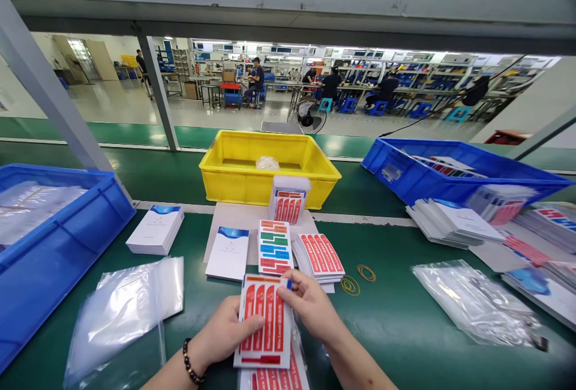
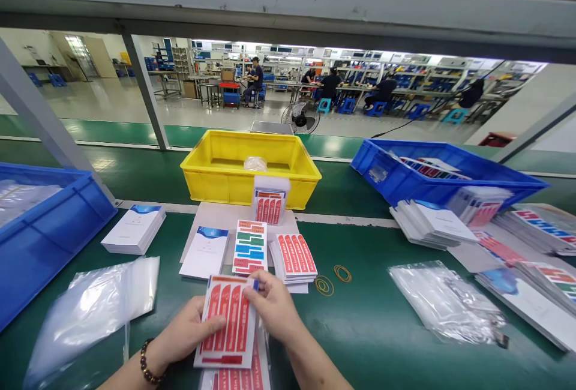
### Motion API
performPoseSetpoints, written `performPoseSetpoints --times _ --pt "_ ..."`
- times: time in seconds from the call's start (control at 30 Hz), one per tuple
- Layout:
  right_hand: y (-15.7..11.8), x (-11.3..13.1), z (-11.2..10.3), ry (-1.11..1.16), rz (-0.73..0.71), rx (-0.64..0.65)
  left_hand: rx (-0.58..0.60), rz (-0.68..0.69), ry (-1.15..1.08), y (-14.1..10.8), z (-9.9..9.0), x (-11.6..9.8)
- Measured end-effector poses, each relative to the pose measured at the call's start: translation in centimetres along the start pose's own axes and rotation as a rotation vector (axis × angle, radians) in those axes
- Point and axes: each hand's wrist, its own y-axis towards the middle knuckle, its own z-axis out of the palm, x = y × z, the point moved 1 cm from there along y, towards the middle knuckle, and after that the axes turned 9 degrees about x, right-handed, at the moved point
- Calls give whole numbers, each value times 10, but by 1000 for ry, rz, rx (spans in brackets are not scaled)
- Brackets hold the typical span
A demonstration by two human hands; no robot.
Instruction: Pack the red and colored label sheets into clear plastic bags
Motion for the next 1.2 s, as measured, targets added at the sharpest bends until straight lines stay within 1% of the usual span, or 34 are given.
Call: performPoseSetpoints --times 0.1,0.13,0.17,0.2,0.27,0.33,0.4,0.5,0.67,0.73,0.83,0.9,1.0,1.07,1.17,1.2 --pt "2 7 -17 126 -101 -330 -95 37 346 -1 -4 -6" --pt "3 8 -21 173 -128 -423 -97 34 445 -1 -4 -7" --pt "3 9 -24 206 -150 -484 -73 30 524 -2 -5 -9" --pt "3 9 -26 222 -163 -514 -35 37 586 -2 -5 -10" --pt "3 9 -26 207 -160 -501 56 86 654 -3 -4 -11" --pt "3 8 -24 167 -134 -444 83 129 643 -3 -4 -11" --pt "3 8 -23 134 -110 -395 39 146 576 -3 -5 -9" --pt "3 8 -23 116 -90 -343 -40 133 459 -2 -7 -5" --pt "4 6 -19 115 -53 -225 -52 120 354 -1 -6 -2" --pt "4 6 -20 121 -44 -235 -50 136 345 -1 -6 -2" --pt "3 8 -24 90 -40 -299 -45 160 377 -2 -6 -3" --pt "2 8 -25 60 -35 -298 -39 172 398 -2 -5 -4" --pt "2 7 -20 32 0 -225 -44 172 400 -3 -4 -4" --pt "3 4 -14 28 21 -182 -68 173 379 -2 -3 -3" --pt "3 1 -7 44 -5 -143 -109 187 338 -1 -4 -2" --pt "3 1 -6 17 -16 -129 -124 189 326 0 -4 -1"
